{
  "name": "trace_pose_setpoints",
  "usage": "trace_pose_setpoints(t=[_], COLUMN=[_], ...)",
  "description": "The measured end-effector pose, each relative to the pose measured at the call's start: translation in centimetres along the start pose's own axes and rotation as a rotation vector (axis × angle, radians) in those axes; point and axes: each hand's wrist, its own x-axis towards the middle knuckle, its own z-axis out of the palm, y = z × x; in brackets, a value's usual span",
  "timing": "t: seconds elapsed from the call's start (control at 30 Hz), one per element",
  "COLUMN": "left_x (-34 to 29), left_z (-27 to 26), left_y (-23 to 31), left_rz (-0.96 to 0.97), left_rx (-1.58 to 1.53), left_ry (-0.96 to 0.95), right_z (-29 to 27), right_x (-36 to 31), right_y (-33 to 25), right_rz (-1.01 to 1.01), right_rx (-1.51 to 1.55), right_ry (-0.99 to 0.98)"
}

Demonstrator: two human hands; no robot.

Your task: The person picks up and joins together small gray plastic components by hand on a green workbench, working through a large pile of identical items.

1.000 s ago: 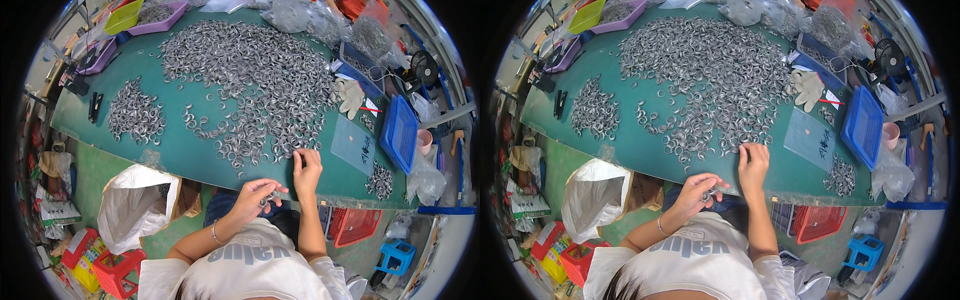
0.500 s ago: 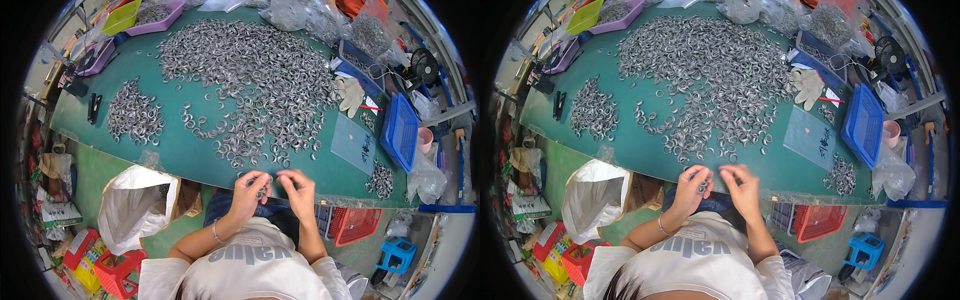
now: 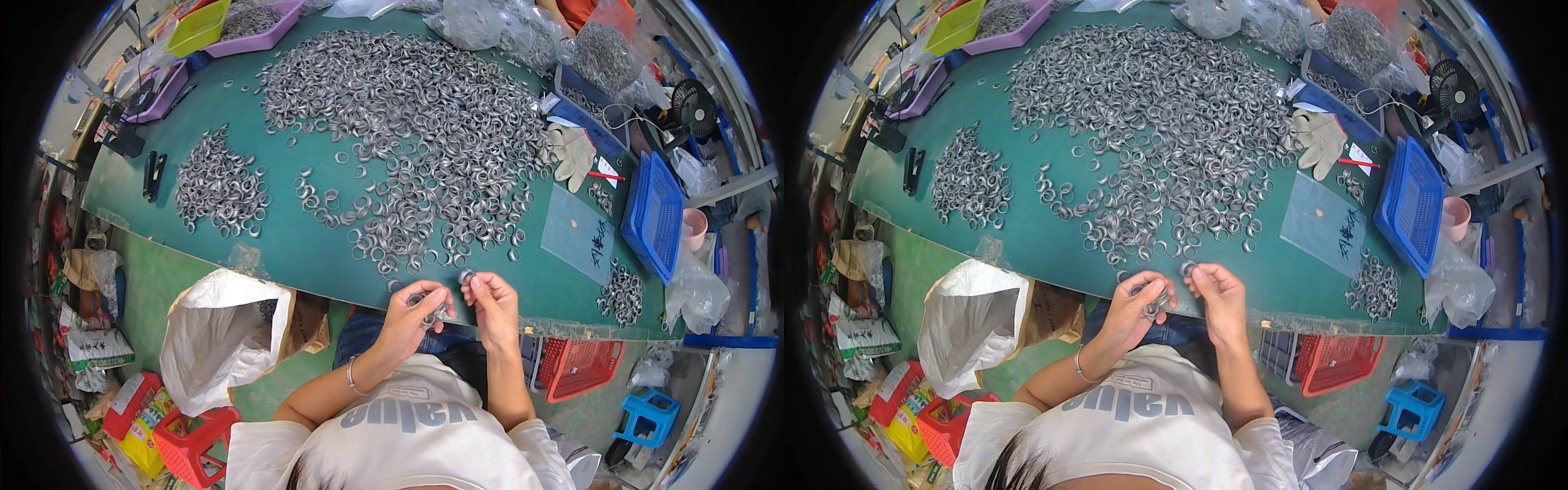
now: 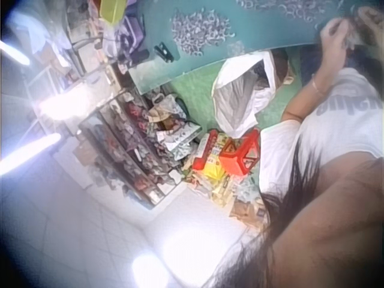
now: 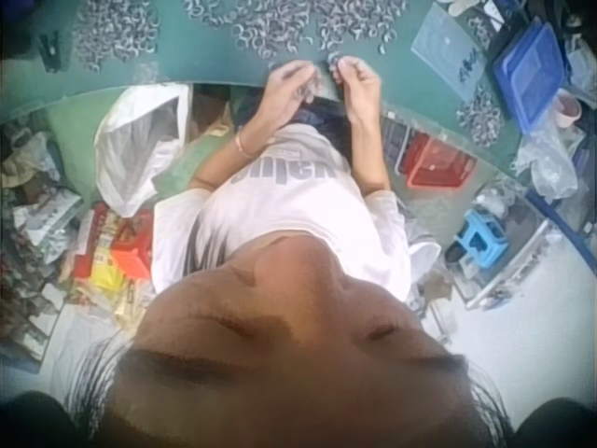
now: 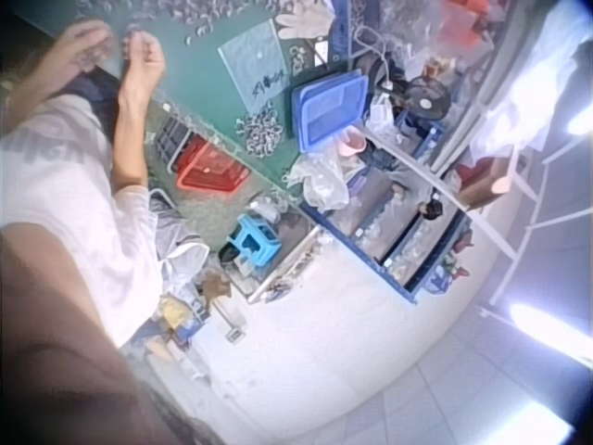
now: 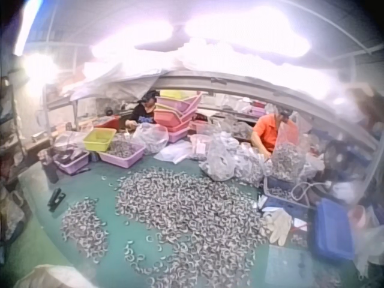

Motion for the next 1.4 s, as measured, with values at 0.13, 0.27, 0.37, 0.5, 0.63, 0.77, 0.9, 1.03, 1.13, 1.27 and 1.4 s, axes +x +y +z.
trace_pose_setpoints(t=[0.13,0.27,0.37,0.5,0.63,0.77,0.9,1.03,1.13,1.27,1.4], left_x=[0.2,0.0,-0.1,-0.1,-0.2,-0.2,-0.1,0.0,-0.1,-0.6,-0.9], left_z=[0.2,0.6,0.8,0.8,0.6,0.5,0.7,0.5,0.2,-0.1,-2.3], left_y=[-0.1,0.0,0.2,0.3,0.2,0.4,0.8,0.7,1.1,2.4,5.9], left_rz=[-0.003,0.037,0.048,0.046,0.043,0.047,0.04,0.025,0.001,-0.05,0.066], left_rx=[0.048,0.088,0.107,0.109,0.104,0.106,0.05,-0.029,-0.074,-0.154,-0.05], left_ry=[0.021,0.03,0.015,-0.007,-0.005,-0.025,-0.079,-0.148,-0.158,-0.156,-0.035], right_z=[-0.2,0.2,0.9,1.3,2.3,2.2,1.9,1.6,2.0,1.8,1.1], right_x=[-0.3,-0.6,-1.1,-1.6,-1.8,-1.8,-1.7,-1.6,-1.3,-1.3,-0.9], right_y=[0.8,0.7,0.4,0.3,-1.0,-1.0,-1.1,-0.9,-0.9,-0.3,0.8], right_rz=[0.113,0.05,-0.026,-0.432,-0.961,-0.922,-0.751,-0.623,-0.6,-0.545,-0.569], right_rx=[0.24,0.118,-0.024,-0.49,-1.063,-0.994,-0.775,-0.642,-0.661,-0.66,-0.715], right_ry=[-0.166,-0.114,-0.04,0.017,0.025,-0.004,-0.016,0.016,0.001,0.05,0.039])
